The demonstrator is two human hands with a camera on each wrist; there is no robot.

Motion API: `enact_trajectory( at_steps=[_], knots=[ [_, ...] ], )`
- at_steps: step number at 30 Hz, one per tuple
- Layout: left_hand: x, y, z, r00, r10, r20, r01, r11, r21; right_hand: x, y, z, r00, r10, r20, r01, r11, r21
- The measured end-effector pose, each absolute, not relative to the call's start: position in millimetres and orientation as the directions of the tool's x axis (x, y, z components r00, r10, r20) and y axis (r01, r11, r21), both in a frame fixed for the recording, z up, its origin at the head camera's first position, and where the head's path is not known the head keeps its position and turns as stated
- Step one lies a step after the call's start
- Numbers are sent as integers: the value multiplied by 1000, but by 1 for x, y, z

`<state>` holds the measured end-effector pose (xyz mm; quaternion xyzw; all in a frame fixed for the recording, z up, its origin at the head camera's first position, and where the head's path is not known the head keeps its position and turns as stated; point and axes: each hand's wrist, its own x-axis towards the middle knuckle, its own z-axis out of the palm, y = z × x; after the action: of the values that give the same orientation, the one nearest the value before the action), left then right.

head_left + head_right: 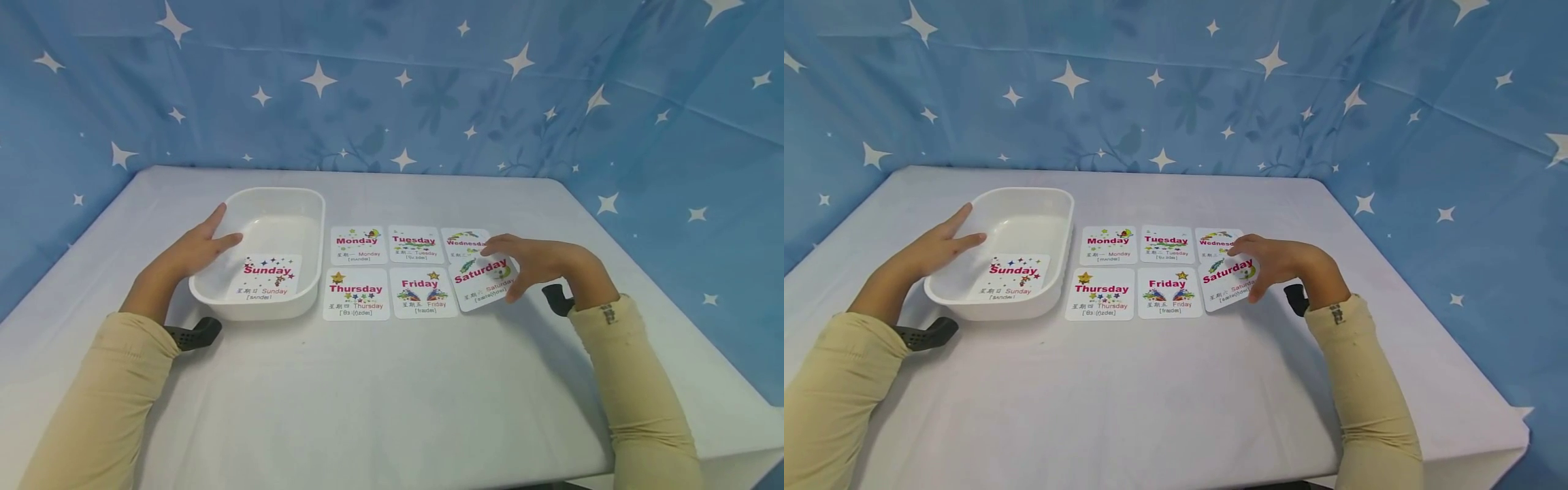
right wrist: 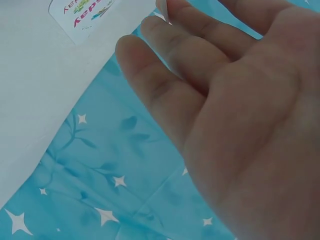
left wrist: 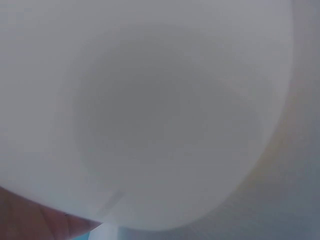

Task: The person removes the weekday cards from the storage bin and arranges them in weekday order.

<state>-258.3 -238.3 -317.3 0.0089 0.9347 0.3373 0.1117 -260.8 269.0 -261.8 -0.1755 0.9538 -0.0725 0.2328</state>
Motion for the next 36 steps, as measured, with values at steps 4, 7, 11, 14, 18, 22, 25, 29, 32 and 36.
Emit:
enact_trajectory(
  at_steps=[4,7,11,14,18,22,25,29,32,36],
  knots=[
    [-259,-239,-317,-975,93,-202,-57,774,631,-261,269,-265,-827,-350,-441,-287,936,-206],
    [-258,-239,-317,-975,95,-200,-53,774,631,-263,269,-269,-825,-321,-465,-267,947,-179],
    [-258,-238,-316,-976,99,-196,-47,776,628,-267,268,-274,-823,-294,-486,-251,956,-153],
    [-258,-238,-315,-976,106,-190,-39,777,628,-270,267,-278,-818,-283,-500,-241,959,-148],
    [-257,-239,-315,-976,114,-187,-31,773,633,-271,268,-282,-818,-268,-510,-228,963,-141],
    [-257,-238,-315,-974,116,-195,-36,770,637,-271,269,-285,-816,-271,-511,-231,963,-140],
    [-257,-237,-315,-973,109,-203,-45,773,633,-271,269,-288,-811,-281,-514,-242,960,-143],
    [-258,-238,-315,-973,98,-209,-57,776,628,-272,268,-291,-808,-291,-512,-256,957,-139],
    [-258,-238,-315,-974,100,-205,-52,777,627,-273,267,-292,-812,-288,-508,-258,957,-131],
    [-258,-237,-315,-974,102,-202,-47,781,623,-274,268,-294,-814,-277,-510,-252,960,-120]
  ],
)
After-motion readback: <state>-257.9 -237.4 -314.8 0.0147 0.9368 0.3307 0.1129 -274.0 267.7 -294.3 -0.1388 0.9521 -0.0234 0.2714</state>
